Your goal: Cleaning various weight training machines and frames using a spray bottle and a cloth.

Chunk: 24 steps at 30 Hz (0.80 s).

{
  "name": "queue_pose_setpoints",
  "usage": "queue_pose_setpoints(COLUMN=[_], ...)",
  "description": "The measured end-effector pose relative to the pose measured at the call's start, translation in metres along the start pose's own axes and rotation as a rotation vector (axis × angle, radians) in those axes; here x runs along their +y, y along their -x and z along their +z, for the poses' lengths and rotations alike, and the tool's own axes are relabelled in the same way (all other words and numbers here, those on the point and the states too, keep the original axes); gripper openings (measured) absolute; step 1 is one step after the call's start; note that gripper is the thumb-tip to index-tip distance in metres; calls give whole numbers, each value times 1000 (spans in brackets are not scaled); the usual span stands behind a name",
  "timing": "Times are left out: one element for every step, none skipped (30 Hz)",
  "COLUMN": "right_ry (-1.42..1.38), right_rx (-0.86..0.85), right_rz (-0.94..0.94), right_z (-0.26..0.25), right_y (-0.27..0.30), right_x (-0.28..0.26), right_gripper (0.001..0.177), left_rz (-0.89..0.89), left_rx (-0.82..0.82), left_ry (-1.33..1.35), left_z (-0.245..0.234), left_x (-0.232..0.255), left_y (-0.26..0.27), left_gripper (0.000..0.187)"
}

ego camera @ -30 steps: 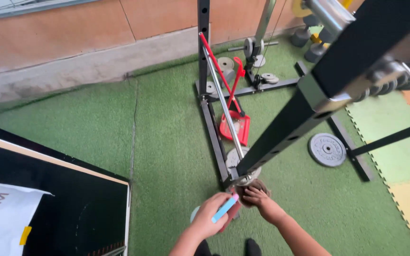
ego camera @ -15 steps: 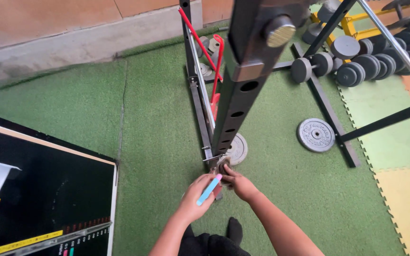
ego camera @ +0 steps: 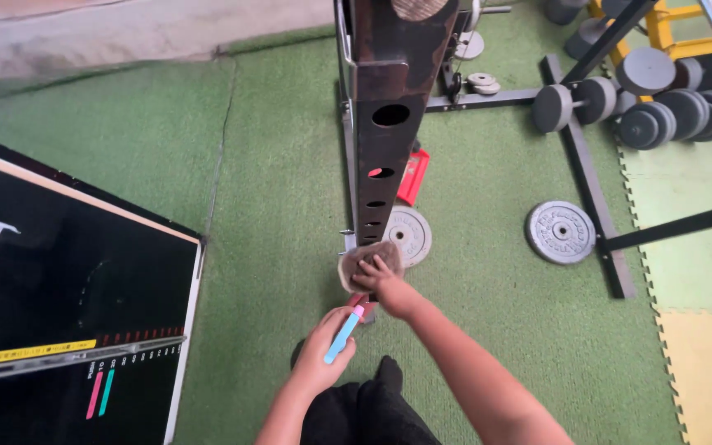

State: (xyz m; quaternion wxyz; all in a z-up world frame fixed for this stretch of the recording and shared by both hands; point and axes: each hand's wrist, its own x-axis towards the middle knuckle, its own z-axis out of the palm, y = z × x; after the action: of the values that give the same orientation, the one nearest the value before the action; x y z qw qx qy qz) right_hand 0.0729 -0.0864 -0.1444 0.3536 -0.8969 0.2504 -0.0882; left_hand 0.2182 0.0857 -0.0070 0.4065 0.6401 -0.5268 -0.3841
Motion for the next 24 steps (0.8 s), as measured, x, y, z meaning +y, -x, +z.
queue_pose_setpoints(right_ry=[-3,25,54,54,29,5,5,-92,-189,-182,-250,-328,-330,-179,-27,-19,-26,-39,-39,-37,-35,-30,-52,-83], right_rx=[-8,13,33,26,17,12,8,-29,-66,-64,-152,-245,-248,-263,-278,-275,-81,105,101,80,59,58,25,-16], right_rz=[-8,19,45,38,22,7,2,59,115,107,100,95,91,100,109,104,25,-58,-62,3,68,60,106,165], right_z=[16,31,47,46,45,44,39,31,23,14,6,3,-5,-16,-26,-17,-6,9,15,19,22,25,29,38], right_y=[1,3,5,10,15,19,23,26,30,22,14,11,5,-3,-11,-11,-11,-8,-4,0,5,4,4,16], right_x=[6,12,16,19,21,22,21,22,23,27,30,30,22,18,13,20,27,31,26,23,20,27,34,35], right_gripper=[69,62,55,55,50,45,45,45,45,45,45,46,46,43,41,41,43,48,48,52,57,57,54,51], left_rz=[-7,28,62,57,19,-16,-18,-35,-51,-44,-6,21,19,-11,-41,-34,-2,20,17,15,13,18,62,93], left_rx=[9,16,22,32,30,26,32,37,42,50,47,41,44,46,47,53,46,38,43,35,27,36,58,67], left_ry=[-2,-14,-26,-25,-32,-40,-40,-44,-49,-49,-30,-13,-16,-3,9,9,11,12,12,29,45,45,24,7], left_z=[0,1,0,1,2,1,2,4,5,6,7,8,8,8,8,9,10,10,10,10,11,13,16,19], left_x=[0,1,1,4,6,9,11,12,15,16,17,19,21,22,23,23,23,22,22,22,22,16,11,7], left_y=[1,2,3,2,2,0,2,-1,-3,-6,-9,-6,-4,-6,-9,-10,-11,-7,-6,-7,-8,-11,-13,-6], left_gripper=[44,44,44,44,45,45,45,44,44,44,43,43,43,44,44,44,45,45,45,45,45,45,46,47])
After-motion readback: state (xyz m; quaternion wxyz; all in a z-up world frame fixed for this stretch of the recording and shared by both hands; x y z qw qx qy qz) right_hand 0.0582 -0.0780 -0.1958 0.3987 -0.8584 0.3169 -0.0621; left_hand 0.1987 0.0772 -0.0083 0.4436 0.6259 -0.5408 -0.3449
